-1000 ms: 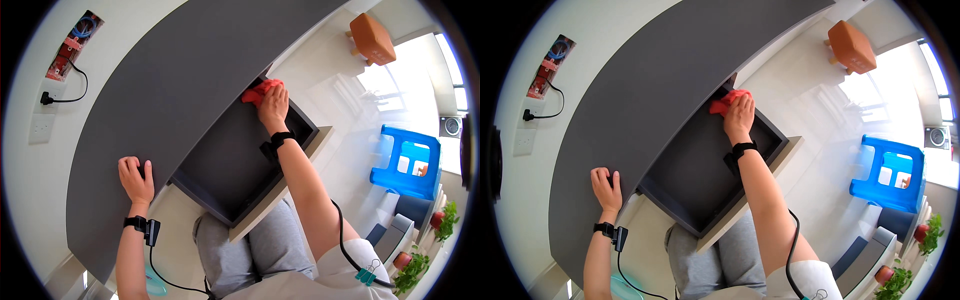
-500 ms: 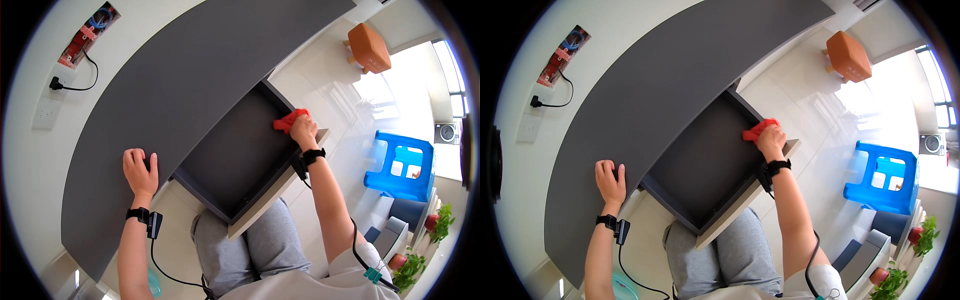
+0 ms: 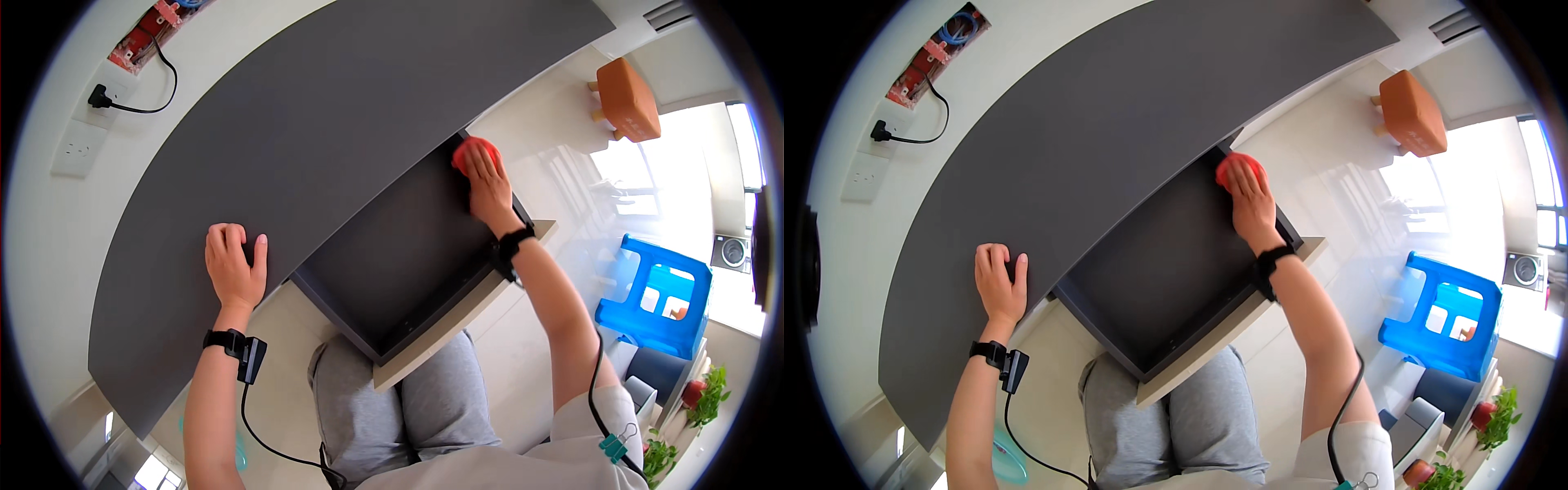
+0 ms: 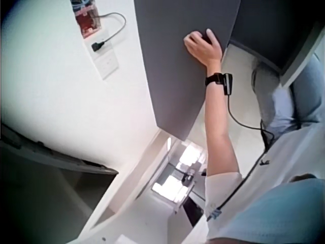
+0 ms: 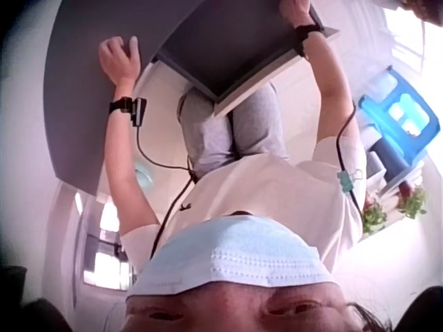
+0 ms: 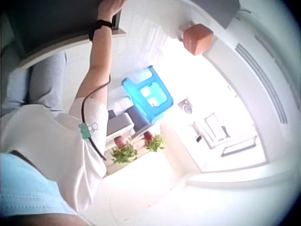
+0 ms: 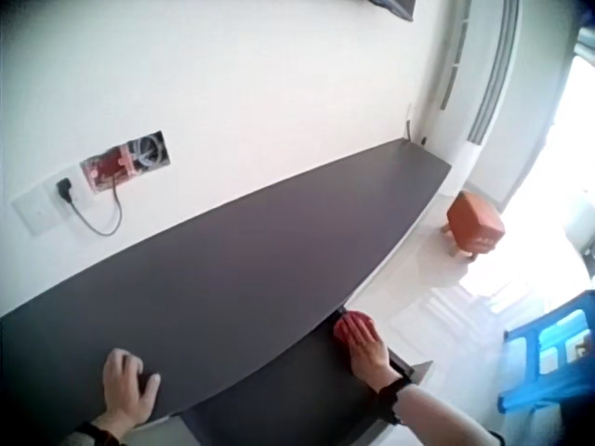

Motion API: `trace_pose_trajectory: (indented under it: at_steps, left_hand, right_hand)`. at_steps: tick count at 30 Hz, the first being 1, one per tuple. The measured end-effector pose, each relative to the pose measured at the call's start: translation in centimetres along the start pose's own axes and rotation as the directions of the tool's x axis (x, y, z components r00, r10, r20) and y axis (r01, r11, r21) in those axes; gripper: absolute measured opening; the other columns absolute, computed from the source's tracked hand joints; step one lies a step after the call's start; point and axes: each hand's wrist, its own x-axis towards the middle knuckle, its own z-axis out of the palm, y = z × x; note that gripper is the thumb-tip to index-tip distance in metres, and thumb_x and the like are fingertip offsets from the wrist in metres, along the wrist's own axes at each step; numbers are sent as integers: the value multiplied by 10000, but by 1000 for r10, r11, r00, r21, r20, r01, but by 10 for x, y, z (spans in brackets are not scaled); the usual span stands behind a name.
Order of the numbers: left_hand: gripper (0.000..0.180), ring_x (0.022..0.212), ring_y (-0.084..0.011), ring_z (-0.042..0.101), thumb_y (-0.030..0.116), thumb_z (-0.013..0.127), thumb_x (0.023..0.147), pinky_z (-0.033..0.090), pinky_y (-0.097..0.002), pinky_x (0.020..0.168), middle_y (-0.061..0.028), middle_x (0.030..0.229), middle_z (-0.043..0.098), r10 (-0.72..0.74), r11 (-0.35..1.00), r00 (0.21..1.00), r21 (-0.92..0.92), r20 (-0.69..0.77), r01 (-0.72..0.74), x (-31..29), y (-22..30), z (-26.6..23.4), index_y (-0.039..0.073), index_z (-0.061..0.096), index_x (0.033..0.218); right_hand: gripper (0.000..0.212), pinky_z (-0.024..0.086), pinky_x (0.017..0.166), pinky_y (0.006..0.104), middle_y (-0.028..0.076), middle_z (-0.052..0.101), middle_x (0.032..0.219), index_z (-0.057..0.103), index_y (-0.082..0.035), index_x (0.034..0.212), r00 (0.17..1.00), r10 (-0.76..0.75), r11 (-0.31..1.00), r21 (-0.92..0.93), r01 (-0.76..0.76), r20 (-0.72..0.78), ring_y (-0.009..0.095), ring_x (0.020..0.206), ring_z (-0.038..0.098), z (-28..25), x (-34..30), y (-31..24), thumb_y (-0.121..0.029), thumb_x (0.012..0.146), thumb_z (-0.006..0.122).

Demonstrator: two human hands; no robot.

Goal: The person wipes the inside and edges of an open drawer with a cloth, puts a remote and an object in a plastic bag into the drawer, and سپس rinses and wrings out the cloth in a basin of water.

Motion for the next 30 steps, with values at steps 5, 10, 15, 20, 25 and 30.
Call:
trace_pose_trajectory:
  at_steps: [5, 10, 15, 20, 25, 30]
  left_hand:
    - [237, 867, -287, 457, 245, 579, 855, 384, -390, 768, -98, 905, 413, -7, 1000, 1000, -7, 9, 8, 1, 1, -1, 52, 442, 875]
    - [239, 866, -286, 461, 247, 580, 855, 385, -391, 766, -97, 910, 417, -8, 1000, 1000, -1, 9, 8, 1, 0, -3, 54, 441, 873]
    - [235, 869, -289, 463, 251, 578, 857, 388, -394, 764, -98, 913, 420, -23, 1000, 1000, -1, 14, 23, 0, -1, -3, 59, 443, 870]
    - [232, 869, -289, 464, 255, 578, 857, 390, -396, 762, -97, 913, 421, -15, 1000, 1000, -13, -1, 15, -1, -3, -4, 64, 447, 872]
    - [233, 864, -287, 466, 257, 579, 857, 390, -395, 754, -95, 908, 422, -10, 1000, 1000, -11, -16, 9, -1, -2, -2, 66, 447, 875]
    - [233, 859, -283, 469, 261, 577, 860, 390, -393, 743, -91, 906, 424, -13, 1000, 1000, -7, -14, 13, -2, -3, 0, 69, 445, 870]
  right_hand:
    - [688, -47, 1156, 405, -47, 111, 1554, 186, -150, 1484, 911, -205, 805, -467, 365, 359, 168, 1435, 49, -9, 54, -9, -346, 890, 473]
    - [665, -85, 1143, 427, -65, 50, 1561, 180, -200, 1488, 873, -209, 609, -640, 469, 440, 187, 1439, 15, -5, 58, -20, -406, 908, 433]
    - [640, -47, 1153, 392, -21, 156, 1550, 267, -161, 1466, 748, -258, 577, -523, 627, 612, 193, 1438, 43, 4, 40, -14, -405, 901, 442]
    - [554, 13, 1106, 406, -15, 253, 1454, 316, -199, 1384, 690, -279, 617, -426, 662, 668, 215, 1364, 147, 12, -7, 5, -403, 890, 461]
    - [331, 209, 1008, 391, 13, 457, 1220, 503, -162, 1160, 650, -330, 830, -118, 546, 684, 229, 1181, 374, 20, -54, 30, -344, 884, 480]
    - [257, 405, 909, 377, 41, 662, 987, 690, -124, 935, 619, -308, 918, 55, 393, 723, 244, 998, 601, 13, -57, 35, -286, 878, 498]
